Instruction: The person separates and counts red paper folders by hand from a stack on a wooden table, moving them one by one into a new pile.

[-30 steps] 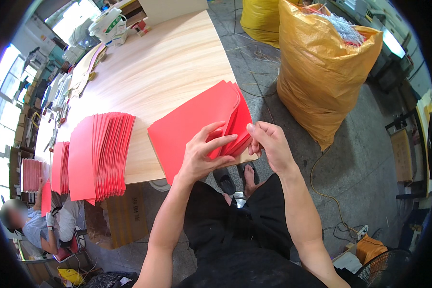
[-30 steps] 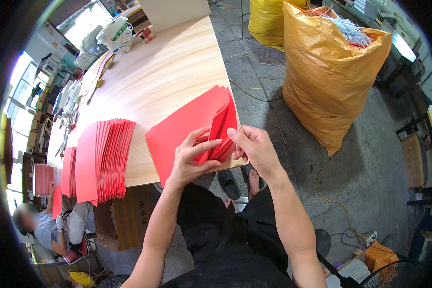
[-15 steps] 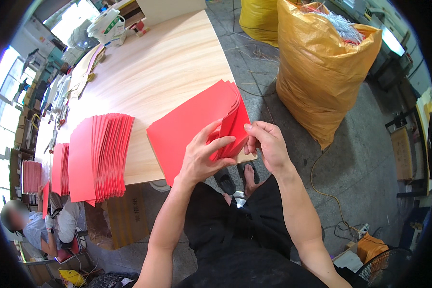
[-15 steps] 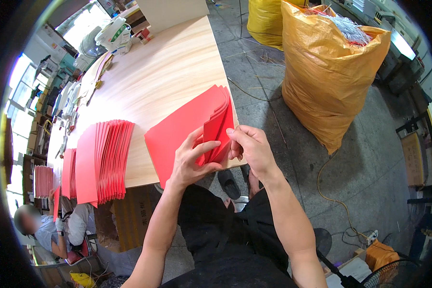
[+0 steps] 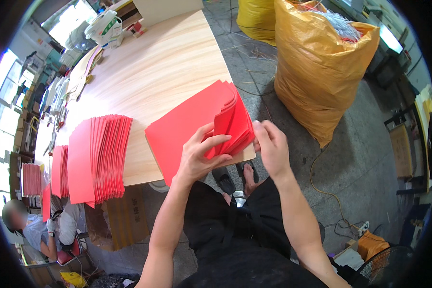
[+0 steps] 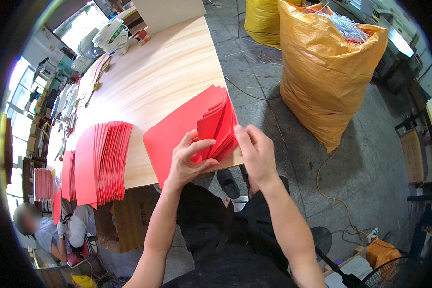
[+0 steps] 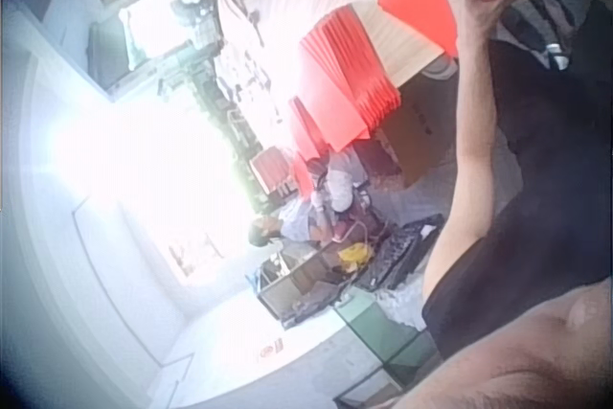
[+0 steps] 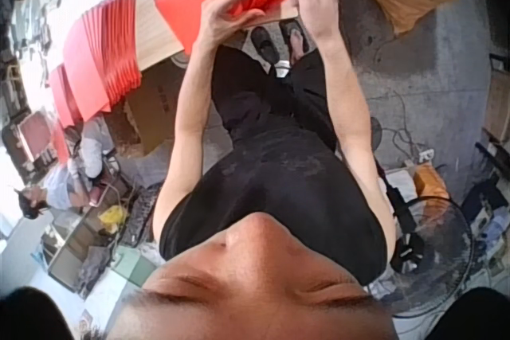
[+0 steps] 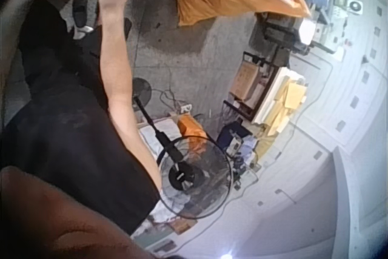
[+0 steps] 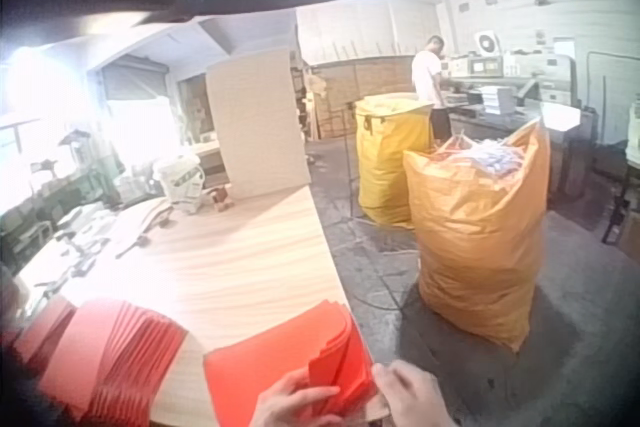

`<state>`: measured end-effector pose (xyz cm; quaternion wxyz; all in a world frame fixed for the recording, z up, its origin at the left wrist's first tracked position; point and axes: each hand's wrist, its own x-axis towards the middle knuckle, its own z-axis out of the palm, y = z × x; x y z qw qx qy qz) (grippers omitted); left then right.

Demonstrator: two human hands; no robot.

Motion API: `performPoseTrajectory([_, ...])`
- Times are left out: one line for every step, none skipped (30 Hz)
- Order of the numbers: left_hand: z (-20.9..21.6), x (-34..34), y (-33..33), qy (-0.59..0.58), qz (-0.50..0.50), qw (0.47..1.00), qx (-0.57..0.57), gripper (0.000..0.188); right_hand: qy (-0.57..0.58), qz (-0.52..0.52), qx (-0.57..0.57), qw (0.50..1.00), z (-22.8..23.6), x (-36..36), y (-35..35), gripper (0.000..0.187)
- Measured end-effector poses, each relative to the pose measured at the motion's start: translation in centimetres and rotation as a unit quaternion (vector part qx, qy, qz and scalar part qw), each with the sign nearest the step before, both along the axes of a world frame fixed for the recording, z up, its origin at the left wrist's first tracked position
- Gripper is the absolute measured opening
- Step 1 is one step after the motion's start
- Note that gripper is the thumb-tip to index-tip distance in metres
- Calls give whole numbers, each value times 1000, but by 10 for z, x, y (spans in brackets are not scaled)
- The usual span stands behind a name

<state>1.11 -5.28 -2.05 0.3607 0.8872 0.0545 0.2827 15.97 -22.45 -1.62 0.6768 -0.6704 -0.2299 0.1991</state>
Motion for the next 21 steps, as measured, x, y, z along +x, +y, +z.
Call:
performPoseTrajectory([0, 0, 0, 4, 4, 1000, 4, 58, -194, -100, -50, 975, 11, -10, -6, 34])
performPoseTrajectory([-1, -1, 0, 8, 8, 1000, 7, 58, -255, -109, -42, 960, 8, -15, -10, 27])
performPoseTrajectory([-1, -1, 0, 12, 12, 1000, 11, 57, -315, -117, -34, 941, 3, -17, -13, 21])
performPoseTrajectory([-3, -1, 0, 11, 6, 1000, 16, 57, -391, -54, -55, 917, -3, -16, -19, 11])
performPoseTrajectory([-5, 0, 1, 11, 1, 1000, 21, 57, -457, 11, -59, 888, -7, -13, -18, 24])
performPoseTrajectory([-5, 0, 1, 11, -4, 1000, 26, 57, -384, 82, -59, 918, -9, -16, -17, 31])
performPoseTrajectory([-4, 1, -1, 15, -5, 998, 66, 57, -308, 152, -58, 938, -9, -19, -16, 37])
performPoseTrajectory([-1, 2, -4, 18, -5, 994, 107, 58, -308, 154, -58, 937, -13, -19, -18, 39])
performPoseTrajectory([0, 2, -7, 21, -4, 989, 147, 58, -309, 156, -59, 936, -20, -18, -20, 40])
performPoseTrajectory([1, 3, -9, 26, -19, 982, 187, 59, -309, 161, -57, 936, -25, -18, -19, 42])
performPoseTrajectory([2, 3, -11, 31, -34, 973, 226, 60, -297, 161, -49, 940, -26, -18, -19, 41])
performPoseTrajectory([2, 3, -12, 37, -48, 962, 265, 61, -285, 161, -40, 944, -27, -19, -18, 40])
performPoseTrajectory([2, 2, -12, 41, -33, 969, 241, 61, -275, 160, -33, 948, -27, -18, -17, 40])
performPoseTrajectory([0, 1, -13, 45, -17, 975, 216, 61, -281, 158, -33, 946, -28, -17, -16, 39])
performPoseTrajectory([-1, 2, -11, 49, -1, 980, 192, 61, -288, 156, -34, 944, -28, -17, -16, 39])
performPoseTrajectory([-3, 2, -9, 51, -7, 980, 193, 59, -293, 154, -37, 943, -29, -18, -16, 39])
performPoseTrajectory([-4, 3, -6, 54, -12, 979, 195, 57, -296, 152, -43, 942, -29, -18, -15, 37])
performPoseTrajectory([-5, 4, -3, 57, -17, 979, 197, 56, -300, 149, -48, 941, -29, -18, -15, 35])
performPoseTrajectory([-6, 6, -2, 55, -12, 979, 195, 54, -304, 149, -56, 940, -29, -17, -15, 33])
performPoseTrajectory([-7, 9, -2, 53, -6, 980, 194, 53, -294, 153, -56, 942, -28, -17, -15, 32])
performPoseTrajectory([-8, 10, -2, 50, 0, 980, 192, 51, -284, 158, -56, 944, -26, -17, -15, 31])
